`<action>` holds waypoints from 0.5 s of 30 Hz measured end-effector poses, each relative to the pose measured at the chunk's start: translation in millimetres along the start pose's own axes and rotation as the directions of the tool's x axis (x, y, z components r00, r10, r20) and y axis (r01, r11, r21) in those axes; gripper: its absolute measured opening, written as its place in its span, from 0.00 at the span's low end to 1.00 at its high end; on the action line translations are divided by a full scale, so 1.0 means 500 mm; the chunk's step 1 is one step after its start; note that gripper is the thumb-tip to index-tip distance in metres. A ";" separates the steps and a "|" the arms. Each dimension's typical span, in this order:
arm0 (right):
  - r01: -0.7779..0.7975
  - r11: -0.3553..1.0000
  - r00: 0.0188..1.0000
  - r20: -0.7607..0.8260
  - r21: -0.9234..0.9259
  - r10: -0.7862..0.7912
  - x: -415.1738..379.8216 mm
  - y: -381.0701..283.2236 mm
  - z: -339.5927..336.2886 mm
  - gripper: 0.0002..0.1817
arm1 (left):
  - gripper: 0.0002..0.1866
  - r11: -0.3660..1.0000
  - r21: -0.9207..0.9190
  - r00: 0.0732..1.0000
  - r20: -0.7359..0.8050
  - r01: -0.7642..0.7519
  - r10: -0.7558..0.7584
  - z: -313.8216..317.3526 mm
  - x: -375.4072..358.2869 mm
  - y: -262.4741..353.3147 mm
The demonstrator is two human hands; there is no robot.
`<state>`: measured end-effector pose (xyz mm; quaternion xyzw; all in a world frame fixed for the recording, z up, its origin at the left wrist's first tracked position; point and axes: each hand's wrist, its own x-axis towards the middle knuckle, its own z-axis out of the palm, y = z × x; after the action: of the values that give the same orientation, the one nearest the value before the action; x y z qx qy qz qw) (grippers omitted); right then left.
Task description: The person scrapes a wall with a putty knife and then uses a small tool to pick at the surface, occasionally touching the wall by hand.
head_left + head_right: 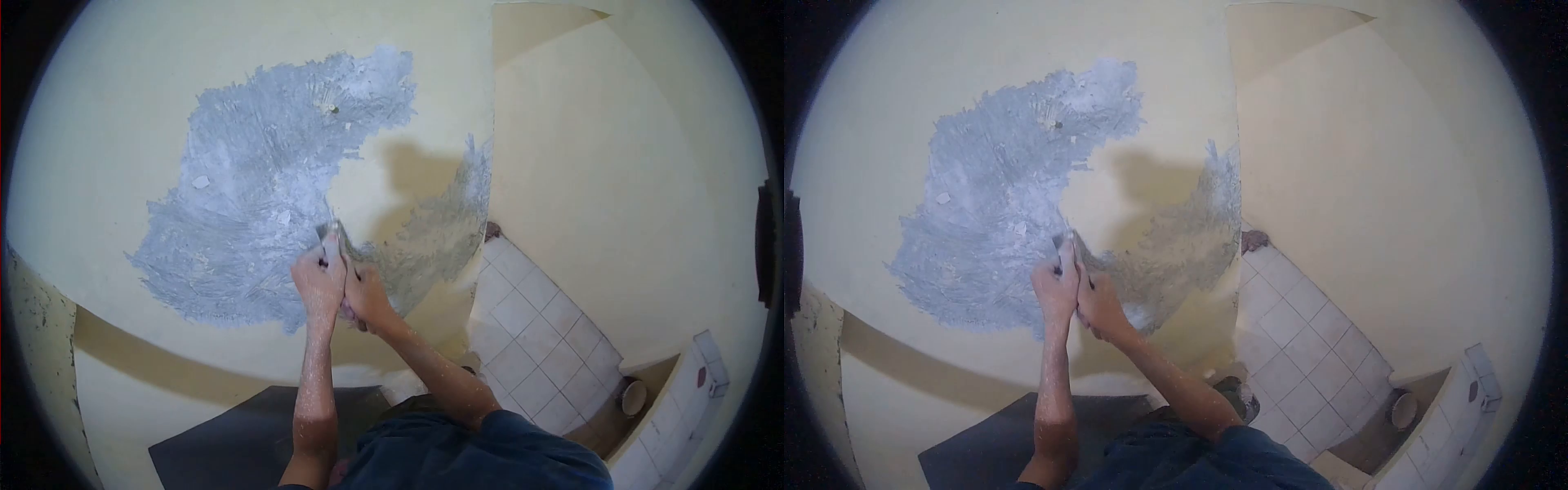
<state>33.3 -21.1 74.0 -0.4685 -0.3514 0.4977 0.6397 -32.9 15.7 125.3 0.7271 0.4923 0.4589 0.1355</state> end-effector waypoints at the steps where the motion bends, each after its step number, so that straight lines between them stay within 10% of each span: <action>1: -0.068 0.997 0.998 0.015 0.041 0.067 0.002 -0.016 -0.002 0.34 | 0.27 1.000 -0.022 1.000 0.009 0.016 -0.016 -0.004 0.015 0.023; 15: -0.041 0.999 0.998 0.052 0.014 0.041 -0.009 -0.034 -0.015 0.34 | 0.26 0.999 -0.028 1.000 0.006 0.029 -0.029 0.006 0.014 0.018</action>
<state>44.3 -28.5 87.8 -0.4577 -0.3544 0.5254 0.6236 -24.5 18.1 133.3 0.7193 0.4959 0.4617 0.1538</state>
